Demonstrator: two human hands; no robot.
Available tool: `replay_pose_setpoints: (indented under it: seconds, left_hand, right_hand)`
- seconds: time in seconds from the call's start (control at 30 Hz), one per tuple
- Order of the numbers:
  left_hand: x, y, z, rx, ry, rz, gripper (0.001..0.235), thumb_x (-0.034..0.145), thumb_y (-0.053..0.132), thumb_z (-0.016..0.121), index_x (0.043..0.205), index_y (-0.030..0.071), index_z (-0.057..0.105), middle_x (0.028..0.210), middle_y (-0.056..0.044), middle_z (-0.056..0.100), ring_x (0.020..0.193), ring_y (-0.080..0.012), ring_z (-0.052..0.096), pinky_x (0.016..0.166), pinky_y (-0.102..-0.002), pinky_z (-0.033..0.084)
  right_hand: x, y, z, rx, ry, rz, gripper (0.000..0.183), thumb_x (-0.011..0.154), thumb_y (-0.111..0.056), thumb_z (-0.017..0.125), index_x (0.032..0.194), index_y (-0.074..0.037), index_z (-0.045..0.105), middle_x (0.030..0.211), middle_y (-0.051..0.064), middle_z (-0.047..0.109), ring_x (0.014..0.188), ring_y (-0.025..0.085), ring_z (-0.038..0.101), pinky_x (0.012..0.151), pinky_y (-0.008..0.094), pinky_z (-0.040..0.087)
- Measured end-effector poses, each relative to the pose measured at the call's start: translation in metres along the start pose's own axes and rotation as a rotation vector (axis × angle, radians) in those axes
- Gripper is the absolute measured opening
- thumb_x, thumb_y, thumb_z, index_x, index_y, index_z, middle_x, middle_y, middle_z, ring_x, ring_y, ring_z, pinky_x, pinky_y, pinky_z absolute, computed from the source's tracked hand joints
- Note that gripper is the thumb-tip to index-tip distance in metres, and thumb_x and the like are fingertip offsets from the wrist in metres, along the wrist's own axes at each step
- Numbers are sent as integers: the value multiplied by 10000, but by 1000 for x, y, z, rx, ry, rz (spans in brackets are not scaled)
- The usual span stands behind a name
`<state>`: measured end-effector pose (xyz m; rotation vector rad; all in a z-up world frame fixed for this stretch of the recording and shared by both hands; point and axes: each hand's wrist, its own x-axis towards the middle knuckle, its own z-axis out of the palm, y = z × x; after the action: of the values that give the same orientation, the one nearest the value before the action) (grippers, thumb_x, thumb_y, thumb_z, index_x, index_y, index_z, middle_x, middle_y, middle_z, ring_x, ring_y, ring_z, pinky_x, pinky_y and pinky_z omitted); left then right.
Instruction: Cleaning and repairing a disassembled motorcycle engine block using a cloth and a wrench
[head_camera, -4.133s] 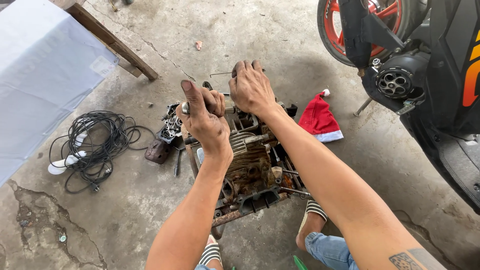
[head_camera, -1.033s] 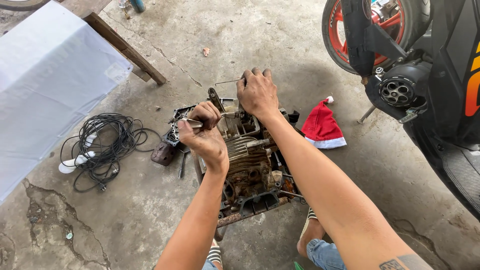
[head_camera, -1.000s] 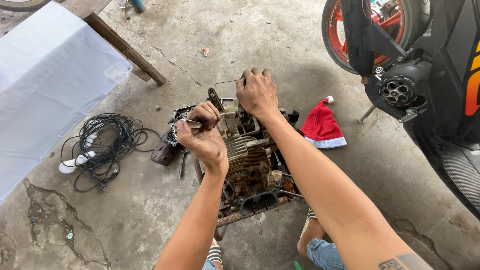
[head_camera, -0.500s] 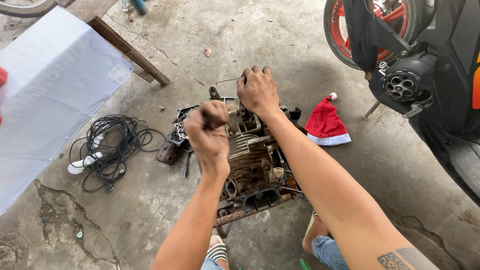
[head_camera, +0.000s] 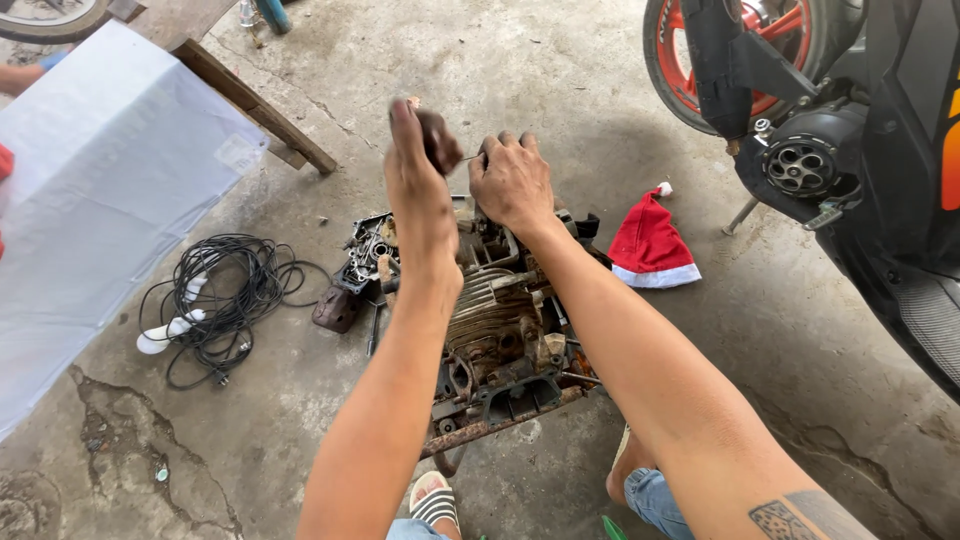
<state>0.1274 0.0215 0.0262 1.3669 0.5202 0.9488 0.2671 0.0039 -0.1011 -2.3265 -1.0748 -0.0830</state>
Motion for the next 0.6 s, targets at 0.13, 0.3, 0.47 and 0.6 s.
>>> replay_pose_setpoints:
  seconds: [0.13,0.3,0.47,0.6]
  left_hand:
    - [56,1,6,-150,163,-300,474,915,601,309,768,178,464,678,36,403,652,-108,449,755,-282,436]
    - [125,-80,-8,-311,280,-595,450,1033,188,520,1475,107,554,710,-2,546,520,-69,456,411,-199,336]
    - [124,-93,-25,-71,255,-512,389,1025,452,298,767,191,428,574,87,343,441,-68,369,448,-244,281]
    - [77,-41,-31,67,164,-54,567,895,759,224,793,238,424,634,93,378,538,-72,387,581,-225,351]
  right_hand:
    - [1,-17,-15,-74,-94,61,341,986,-301,526,1079,-15,687,1131,160,668,1045,335,585,818,476,581]
    - [1,-15,-12,-43,-29,26,296,959,-276,552,985,-16,692,1000,150,683,948,321,590,724,457,564]
    - [-1,-10,-9,11,-13,32,318,901,-307,469,940,-76,684,948,146,634,1024,346,570,795,512,574]
    - [2,-8,-3,10,-5,18,328,904,-306,463,945,-72,689,938,141,627,1022,348,569,795,515,574]
